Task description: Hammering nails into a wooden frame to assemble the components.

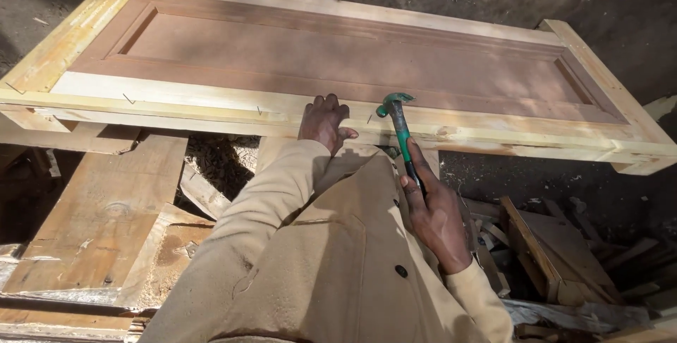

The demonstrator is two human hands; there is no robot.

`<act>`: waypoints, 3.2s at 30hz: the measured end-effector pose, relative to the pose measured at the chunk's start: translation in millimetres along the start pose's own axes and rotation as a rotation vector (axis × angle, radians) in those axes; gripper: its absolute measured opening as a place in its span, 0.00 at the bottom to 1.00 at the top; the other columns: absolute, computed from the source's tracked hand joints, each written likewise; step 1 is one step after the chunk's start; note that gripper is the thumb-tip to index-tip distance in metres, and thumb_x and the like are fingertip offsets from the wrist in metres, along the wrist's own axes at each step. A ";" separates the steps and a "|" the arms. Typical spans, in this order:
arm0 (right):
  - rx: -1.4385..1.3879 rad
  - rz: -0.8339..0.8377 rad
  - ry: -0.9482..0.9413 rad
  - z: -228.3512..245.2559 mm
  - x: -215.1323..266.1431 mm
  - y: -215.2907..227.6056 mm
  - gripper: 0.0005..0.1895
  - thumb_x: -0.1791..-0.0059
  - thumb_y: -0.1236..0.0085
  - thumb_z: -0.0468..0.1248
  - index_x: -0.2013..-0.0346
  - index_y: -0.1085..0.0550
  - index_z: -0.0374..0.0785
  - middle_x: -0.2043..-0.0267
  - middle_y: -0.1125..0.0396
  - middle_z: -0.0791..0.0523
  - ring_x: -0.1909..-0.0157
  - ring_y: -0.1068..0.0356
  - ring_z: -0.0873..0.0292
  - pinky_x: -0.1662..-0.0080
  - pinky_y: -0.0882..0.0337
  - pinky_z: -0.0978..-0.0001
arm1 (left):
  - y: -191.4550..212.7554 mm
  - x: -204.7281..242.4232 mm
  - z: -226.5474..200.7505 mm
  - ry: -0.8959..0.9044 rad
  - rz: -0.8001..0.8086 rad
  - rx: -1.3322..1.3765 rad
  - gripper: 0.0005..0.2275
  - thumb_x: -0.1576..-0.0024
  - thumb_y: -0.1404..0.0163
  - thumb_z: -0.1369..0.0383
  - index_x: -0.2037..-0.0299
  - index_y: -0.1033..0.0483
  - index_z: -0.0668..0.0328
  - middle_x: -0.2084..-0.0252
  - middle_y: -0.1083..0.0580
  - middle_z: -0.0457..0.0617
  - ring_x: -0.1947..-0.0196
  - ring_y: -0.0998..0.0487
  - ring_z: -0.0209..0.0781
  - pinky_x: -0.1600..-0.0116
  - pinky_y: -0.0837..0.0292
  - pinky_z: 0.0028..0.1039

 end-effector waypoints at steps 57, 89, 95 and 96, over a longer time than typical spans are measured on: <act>0.102 -0.044 0.215 10.5 -28.1 5.4 0.24 0.52 0.67 0.39 0.40 0.40 0.51 0.65 0.32 0.40 0.62 0.31 0.43 0.64 0.35 0.53 | 10.5 -9.3 -3.0 0.035 0.075 -0.154 0.16 0.53 0.50 0.53 0.59 0.34 0.47 0.61 0.40 0.44 0.58 0.38 0.47 0.57 0.39 0.36; 0.214 0.103 0.119 -37.7 -30.5 -20.5 0.25 0.52 0.66 0.42 0.39 0.42 0.56 0.60 0.32 0.41 0.53 0.35 0.38 0.53 0.35 0.49 | 12.8 7.9 -8.7 0.038 0.041 -0.102 0.17 0.54 0.49 0.53 0.63 0.33 0.53 0.62 0.39 0.46 0.57 0.36 0.50 0.57 0.38 0.37; 0.160 -0.090 0.239 -25.0 -21.2 -21.7 0.23 0.50 0.67 0.44 0.41 0.37 0.46 0.86 0.35 0.49 0.84 0.34 0.54 0.79 0.36 0.71 | 10.3 11.7 -6.0 0.008 0.006 -0.091 0.18 0.53 0.48 0.53 0.62 0.33 0.56 0.61 0.39 0.47 0.58 0.36 0.49 0.58 0.38 0.36; 0.155 -0.093 0.232 -22.9 -25.0 -21.9 0.23 0.50 0.67 0.44 0.41 0.37 0.46 0.86 0.35 0.49 0.84 0.34 0.54 0.79 0.36 0.71 | 14.8 13.9 -2.5 0.002 0.013 -0.094 0.18 0.53 0.48 0.53 0.62 0.33 0.56 0.61 0.39 0.47 0.58 0.36 0.49 0.58 0.38 0.36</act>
Point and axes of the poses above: each hand's wrist, its own x-axis away from the middle knuckle, its own y-axis out of the back of the hand, z = x × y, the point moved 5 cm from there along -x, towards the middle knuckle
